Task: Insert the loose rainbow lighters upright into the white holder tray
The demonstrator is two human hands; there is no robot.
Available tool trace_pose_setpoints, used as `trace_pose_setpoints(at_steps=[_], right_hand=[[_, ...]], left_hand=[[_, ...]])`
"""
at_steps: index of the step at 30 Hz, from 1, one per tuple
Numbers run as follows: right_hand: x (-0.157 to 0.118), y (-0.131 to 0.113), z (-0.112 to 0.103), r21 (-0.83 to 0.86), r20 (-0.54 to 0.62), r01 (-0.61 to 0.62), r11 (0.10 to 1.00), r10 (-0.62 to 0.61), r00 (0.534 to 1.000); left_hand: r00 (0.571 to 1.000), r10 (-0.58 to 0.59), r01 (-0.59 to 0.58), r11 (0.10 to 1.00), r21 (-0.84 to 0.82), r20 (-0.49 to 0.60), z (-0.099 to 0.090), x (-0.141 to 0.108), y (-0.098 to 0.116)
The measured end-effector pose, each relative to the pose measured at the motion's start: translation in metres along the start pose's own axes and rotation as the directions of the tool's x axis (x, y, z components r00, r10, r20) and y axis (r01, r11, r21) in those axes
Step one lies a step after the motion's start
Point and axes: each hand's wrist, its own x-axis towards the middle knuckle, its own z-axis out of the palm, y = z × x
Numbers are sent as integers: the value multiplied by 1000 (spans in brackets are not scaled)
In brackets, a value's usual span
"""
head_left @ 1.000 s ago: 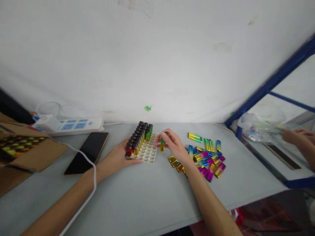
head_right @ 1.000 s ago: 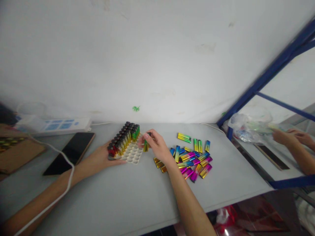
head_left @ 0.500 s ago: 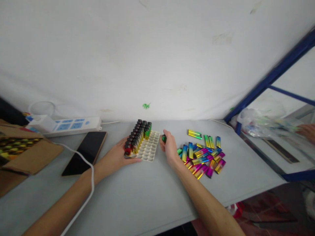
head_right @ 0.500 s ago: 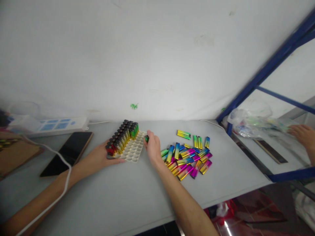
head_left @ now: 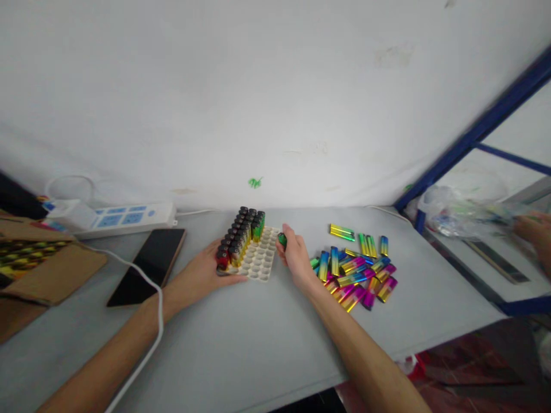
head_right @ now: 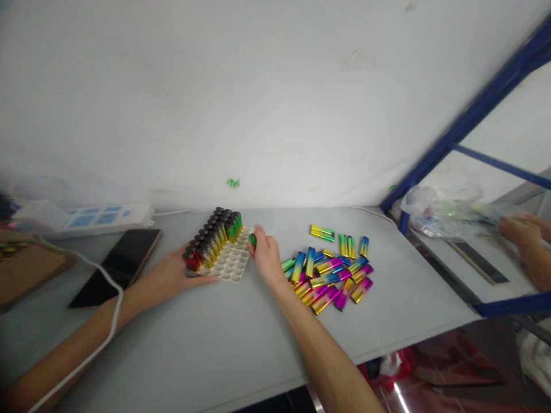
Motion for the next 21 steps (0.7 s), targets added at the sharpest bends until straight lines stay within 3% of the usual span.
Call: trace_pose_setpoints(at_steps=[4,10,14,16,21], right_hand=[[2,3,-1,64,31,72,995,-74,997],[1,8,-4,-149,80,338,929,-330,941],[-2,6,-4,-271,-62,429,862,-460,886],[-3,3,-3,-334,-76,445,831,-494,866],[-5,-1,-1,-391,-3,453,801,-493,870]], left_hand=[[1000,6,-6,1000,8,13,0,0,-1],[998,56,-56,998,-6,9,0,0,3],[999,48,-48,999,-25,10,0,0,3],[999,40,-40,999,-31,9,1,0,3],[998,62,-62,998,-32,3,0,0,4]])
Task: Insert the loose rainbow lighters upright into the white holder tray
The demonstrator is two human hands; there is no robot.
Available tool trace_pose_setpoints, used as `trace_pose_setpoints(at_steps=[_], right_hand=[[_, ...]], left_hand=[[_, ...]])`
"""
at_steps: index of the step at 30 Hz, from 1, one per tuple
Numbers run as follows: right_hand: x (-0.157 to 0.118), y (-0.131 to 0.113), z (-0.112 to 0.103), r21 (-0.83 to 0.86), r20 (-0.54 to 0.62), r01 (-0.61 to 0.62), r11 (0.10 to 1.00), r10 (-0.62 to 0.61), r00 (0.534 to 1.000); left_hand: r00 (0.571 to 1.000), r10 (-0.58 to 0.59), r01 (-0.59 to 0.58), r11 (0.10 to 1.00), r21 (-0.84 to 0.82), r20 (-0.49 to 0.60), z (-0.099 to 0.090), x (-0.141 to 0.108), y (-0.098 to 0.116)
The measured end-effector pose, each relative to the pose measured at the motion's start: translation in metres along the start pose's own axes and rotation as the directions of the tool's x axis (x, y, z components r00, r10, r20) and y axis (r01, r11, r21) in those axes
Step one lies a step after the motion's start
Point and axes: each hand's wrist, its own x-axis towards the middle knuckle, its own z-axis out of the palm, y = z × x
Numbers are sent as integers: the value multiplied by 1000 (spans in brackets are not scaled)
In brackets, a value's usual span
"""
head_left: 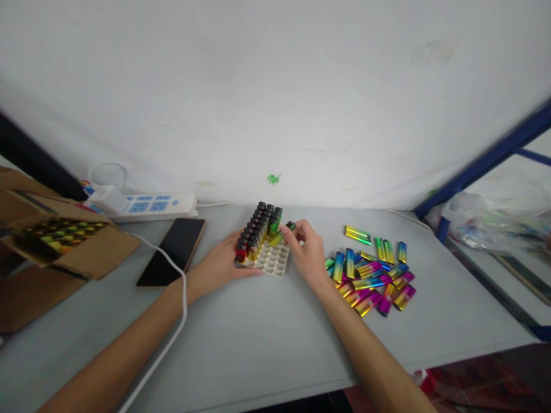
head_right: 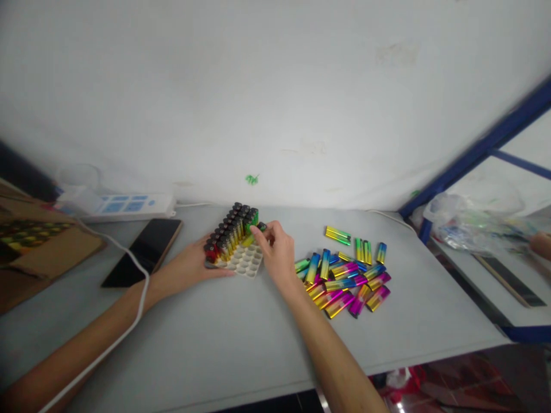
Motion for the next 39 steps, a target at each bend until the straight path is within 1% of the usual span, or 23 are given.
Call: trace_pose_setpoints(at_steps=[2,4,6,8,10,14,16,18,20,22,24,26,27,29,30,31,33,36,39], right_hand=[[1,2,3,-90,35,43,995,-40,999],[2,4,8,-231,74,98,968,-84,994],[5,5,14,-384,116,144,912,-107,987],[7,2,18,-492,169,173,853,-102,980],[7,-3,20,-559,208,189,807,-84,974],[3,-12,19,-659,241,190,728,-34,970],[0,-14,17,-679,262,189,710,-6,965],[-1,-15,13,-677,277,184,713,16,961],[0,-15,3,-661,278,174,730,23,960],[4,-12,-13,-619,285,169,767,18,958],[10,-6,-37,-539,328,184,822,4,945],[14,3,-66,-457,401,205,865,-5,916],[15,8,-82,-480,389,166,862,40,920],[16,18,-109,-567,301,35,823,168,939],[16,22,-120,-584,294,9,812,201,935],[16,26,-129,-583,316,9,812,216,924],[17,30,-139,-554,409,54,831,216,887],[18,31,-139,-489,528,120,864,183,829],[18,27,-131,-459,560,144,877,160,813]], left_hand=[[1000,4,-4,1000,0,2,0,0,1],[1000,7,-7,1000,-2,1,0,-1,3],[1000,6,-6,1000,-1,1,0,-1,4],[1000,2,-2,1000,1,1,0,-1,4],[1000,2,-2,1000,1,2,0,-1,4],[1000,3,-3,1000,10,-4,1,-1,-1],[1000,-13,13,1000,22,-13,2,-1,-3],[999,-42,43,999,34,-10,2,0,-4],[998,-65,64,997,39,2,1,1,-3],[997,-74,73,996,42,8,0,1,-2],[997,-80,80,995,60,7,-1,1,1],[996,-91,89,993,82,17,-3,2,3],[995,-98,96,991,89,25,-4,2,4],[993,-110,107,990,89,39,-6,2,7],[993,-112,108,990,85,40,-6,2,9],[993,-112,108,991,82,37,-7,2,10],[993,-109,106,991,81,35,-7,2,11],[993,-115,112,990,85,38,-7,3,10],[993,-109,105,991,86,40,-6,3,8]])
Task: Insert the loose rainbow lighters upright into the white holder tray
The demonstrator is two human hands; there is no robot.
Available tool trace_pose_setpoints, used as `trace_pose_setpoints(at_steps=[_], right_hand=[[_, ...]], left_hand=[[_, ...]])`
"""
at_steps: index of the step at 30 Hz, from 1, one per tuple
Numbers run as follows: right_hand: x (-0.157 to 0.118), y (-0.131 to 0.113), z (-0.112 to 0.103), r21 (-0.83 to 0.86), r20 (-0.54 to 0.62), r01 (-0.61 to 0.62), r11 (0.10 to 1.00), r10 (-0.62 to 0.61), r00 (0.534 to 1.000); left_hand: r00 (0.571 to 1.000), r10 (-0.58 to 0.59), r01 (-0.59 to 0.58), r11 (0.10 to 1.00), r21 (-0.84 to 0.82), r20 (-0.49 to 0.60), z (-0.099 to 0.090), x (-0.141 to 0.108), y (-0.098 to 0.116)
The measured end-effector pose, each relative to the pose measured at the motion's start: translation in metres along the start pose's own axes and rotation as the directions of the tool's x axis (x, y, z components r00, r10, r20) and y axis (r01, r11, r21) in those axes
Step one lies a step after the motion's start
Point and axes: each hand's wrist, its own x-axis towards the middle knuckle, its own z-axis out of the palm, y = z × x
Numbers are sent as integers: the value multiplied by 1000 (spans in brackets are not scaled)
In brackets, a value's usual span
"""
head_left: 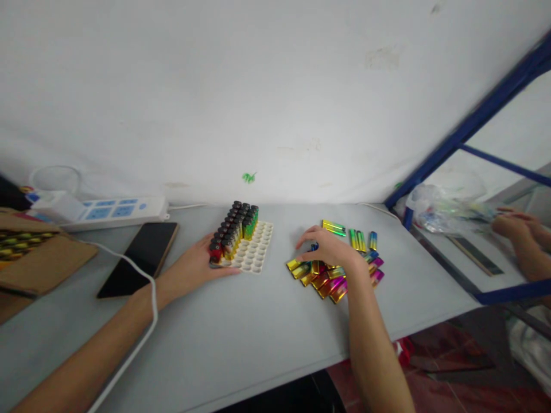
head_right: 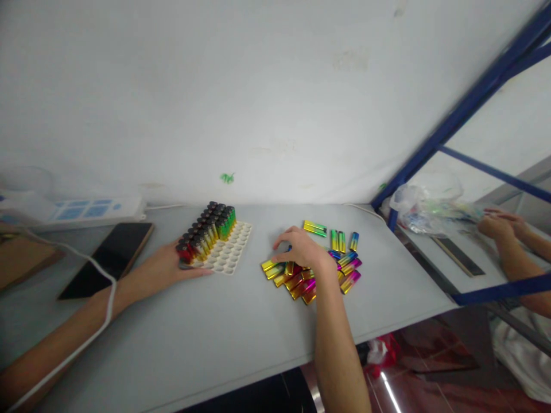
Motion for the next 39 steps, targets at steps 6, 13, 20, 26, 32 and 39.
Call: trace_pose_setpoints(at_steps=[6,13,20,26,32,39], right_hand=[[-4,-5,-1,10,34,-15,1000,15,999],[5,0,6,-77,-7,-93,993,93,996],[19,-26,22,123,-362,55,991,-6,932],[32,-42,38,457,-480,187,870,64,875],[36,-64,50,795,-330,166,583,187,926],[36,-81,56,913,-198,126,389,151,968]], left_hand=[[1000,12,-12,1000,-7,9,1,-1,-1],[999,7,-7,1000,-7,33,2,-2,-2],[1000,-2,2,1000,7,1,4,-2,-7],[999,32,-33,999,-19,-29,7,-1,-10],[999,24,-24,1000,-10,-27,9,0,-15],[991,115,-117,993,-25,-67,14,1,-23]])
